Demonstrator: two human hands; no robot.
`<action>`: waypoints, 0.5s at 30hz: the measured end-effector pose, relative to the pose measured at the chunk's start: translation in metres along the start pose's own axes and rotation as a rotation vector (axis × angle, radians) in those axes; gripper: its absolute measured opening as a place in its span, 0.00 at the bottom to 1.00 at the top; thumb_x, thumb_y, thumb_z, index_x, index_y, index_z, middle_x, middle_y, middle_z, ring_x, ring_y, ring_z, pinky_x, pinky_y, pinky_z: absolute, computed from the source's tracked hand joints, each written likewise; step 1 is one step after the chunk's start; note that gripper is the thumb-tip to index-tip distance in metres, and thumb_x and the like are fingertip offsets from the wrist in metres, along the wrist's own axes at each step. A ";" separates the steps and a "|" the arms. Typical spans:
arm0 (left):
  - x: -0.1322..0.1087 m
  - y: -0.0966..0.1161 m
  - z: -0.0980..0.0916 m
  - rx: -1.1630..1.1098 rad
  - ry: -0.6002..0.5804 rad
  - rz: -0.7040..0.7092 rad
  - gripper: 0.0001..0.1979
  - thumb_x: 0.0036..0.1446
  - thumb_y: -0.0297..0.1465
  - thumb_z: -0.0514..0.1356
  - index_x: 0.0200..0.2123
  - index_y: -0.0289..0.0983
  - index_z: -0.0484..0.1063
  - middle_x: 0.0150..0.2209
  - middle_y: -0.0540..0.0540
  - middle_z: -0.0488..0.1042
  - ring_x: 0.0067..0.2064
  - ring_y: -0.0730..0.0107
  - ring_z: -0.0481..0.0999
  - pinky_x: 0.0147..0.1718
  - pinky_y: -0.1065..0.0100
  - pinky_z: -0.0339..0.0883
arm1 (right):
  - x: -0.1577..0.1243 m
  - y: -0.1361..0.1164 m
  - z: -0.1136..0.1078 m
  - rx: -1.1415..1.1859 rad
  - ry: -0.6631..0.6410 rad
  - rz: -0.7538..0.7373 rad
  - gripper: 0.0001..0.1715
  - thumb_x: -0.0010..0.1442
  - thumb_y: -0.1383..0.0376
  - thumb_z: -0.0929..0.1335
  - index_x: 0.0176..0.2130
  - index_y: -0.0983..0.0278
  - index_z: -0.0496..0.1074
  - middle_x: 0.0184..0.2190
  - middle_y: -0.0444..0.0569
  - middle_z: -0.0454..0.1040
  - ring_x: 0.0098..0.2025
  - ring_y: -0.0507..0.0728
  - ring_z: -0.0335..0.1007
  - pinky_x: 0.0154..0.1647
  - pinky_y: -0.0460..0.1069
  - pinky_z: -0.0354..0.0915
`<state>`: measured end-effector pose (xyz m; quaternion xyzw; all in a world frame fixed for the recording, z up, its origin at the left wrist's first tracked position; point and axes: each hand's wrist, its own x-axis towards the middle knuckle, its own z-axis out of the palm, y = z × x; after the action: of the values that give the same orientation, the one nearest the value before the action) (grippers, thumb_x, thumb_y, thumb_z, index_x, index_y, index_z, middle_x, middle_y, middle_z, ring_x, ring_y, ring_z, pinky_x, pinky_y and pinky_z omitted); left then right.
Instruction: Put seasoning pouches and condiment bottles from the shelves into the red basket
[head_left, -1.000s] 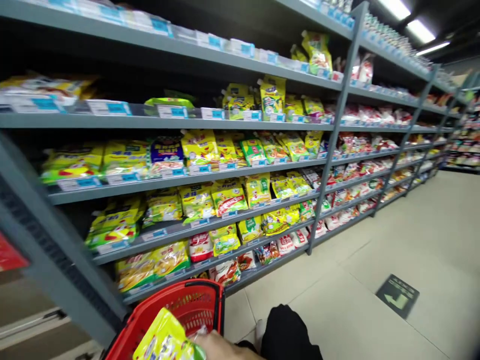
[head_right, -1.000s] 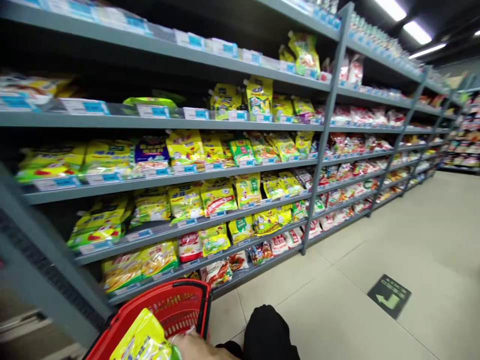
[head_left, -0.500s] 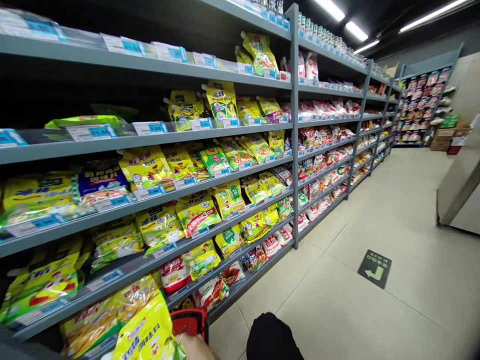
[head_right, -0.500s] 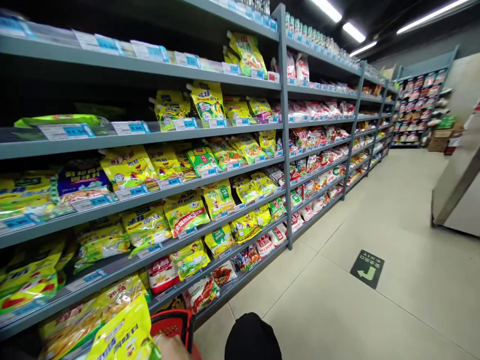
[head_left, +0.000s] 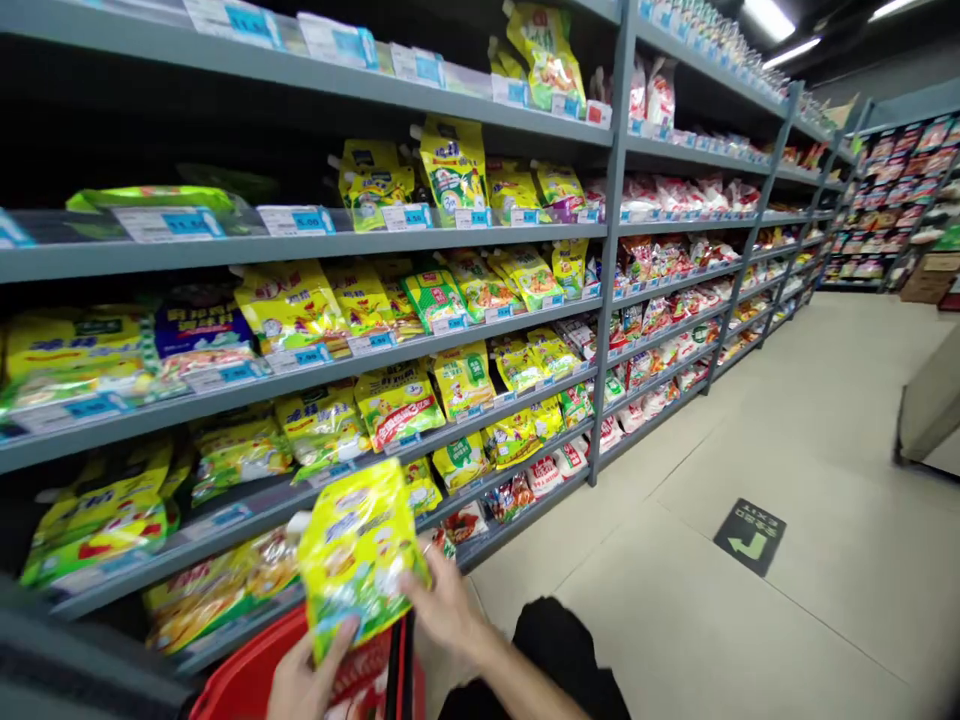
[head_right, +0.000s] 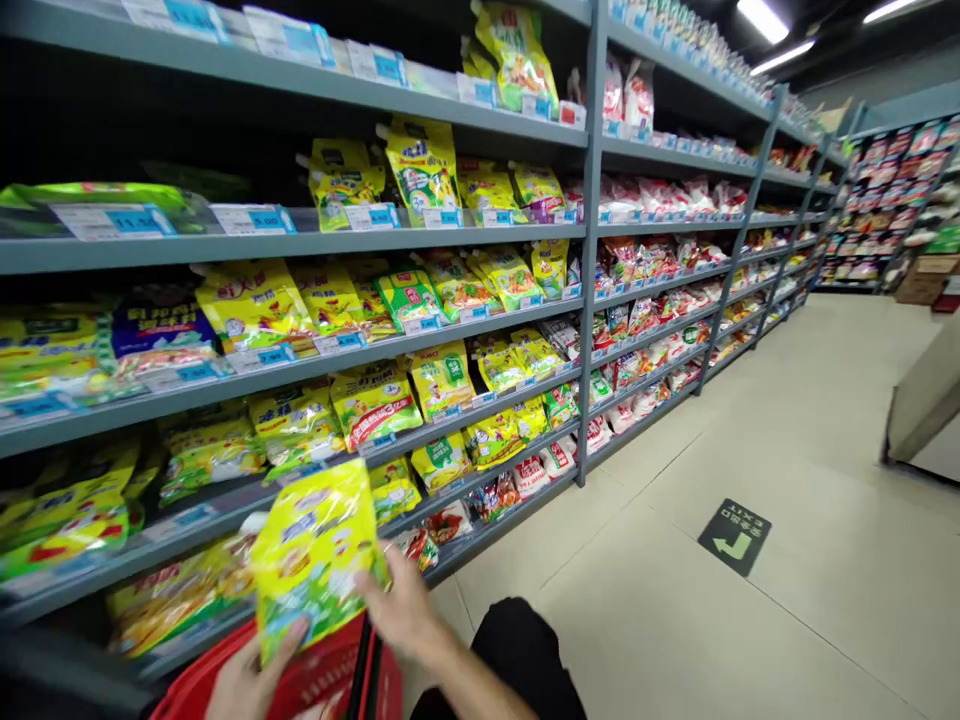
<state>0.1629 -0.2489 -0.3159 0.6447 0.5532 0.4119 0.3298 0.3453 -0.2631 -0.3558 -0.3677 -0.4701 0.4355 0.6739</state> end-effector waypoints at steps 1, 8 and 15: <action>0.005 0.009 0.009 -0.017 -0.067 0.017 0.19 0.40 0.51 0.69 0.26 0.41 0.82 0.25 0.49 0.80 0.34 0.49 0.81 0.32 0.56 0.76 | -0.003 -0.011 -0.012 0.001 0.055 -0.036 0.31 0.63 0.46 0.68 0.59 0.57 0.71 0.52 0.47 0.79 0.55 0.62 0.74 0.57 0.56 0.69; 0.014 0.074 0.084 -0.320 -0.464 0.146 0.28 0.49 0.54 0.67 0.34 0.32 0.78 0.32 0.44 0.80 0.25 0.69 0.75 0.27 0.67 0.72 | -0.021 -0.082 -0.093 -0.015 0.239 -0.083 0.29 0.62 0.46 0.69 0.56 0.58 0.71 0.51 0.49 0.80 0.50 0.62 0.77 0.53 0.57 0.73; 0.012 0.108 0.141 -0.286 -0.531 0.264 0.22 0.53 0.49 0.67 0.34 0.33 0.78 0.30 0.46 0.79 0.27 0.69 0.74 0.29 0.68 0.71 | -0.029 -0.109 -0.149 0.019 0.301 -0.120 0.28 0.61 0.49 0.72 0.55 0.57 0.69 0.51 0.49 0.80 0.52 0.62 0.77 0.55 0.57 0.74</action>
<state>0.3370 -0.2512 -0.2815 0.7428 0.2962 0.3423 0.4933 0.5083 -0.3408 -0.3084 -0.3936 -0.3809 0.3390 0.7649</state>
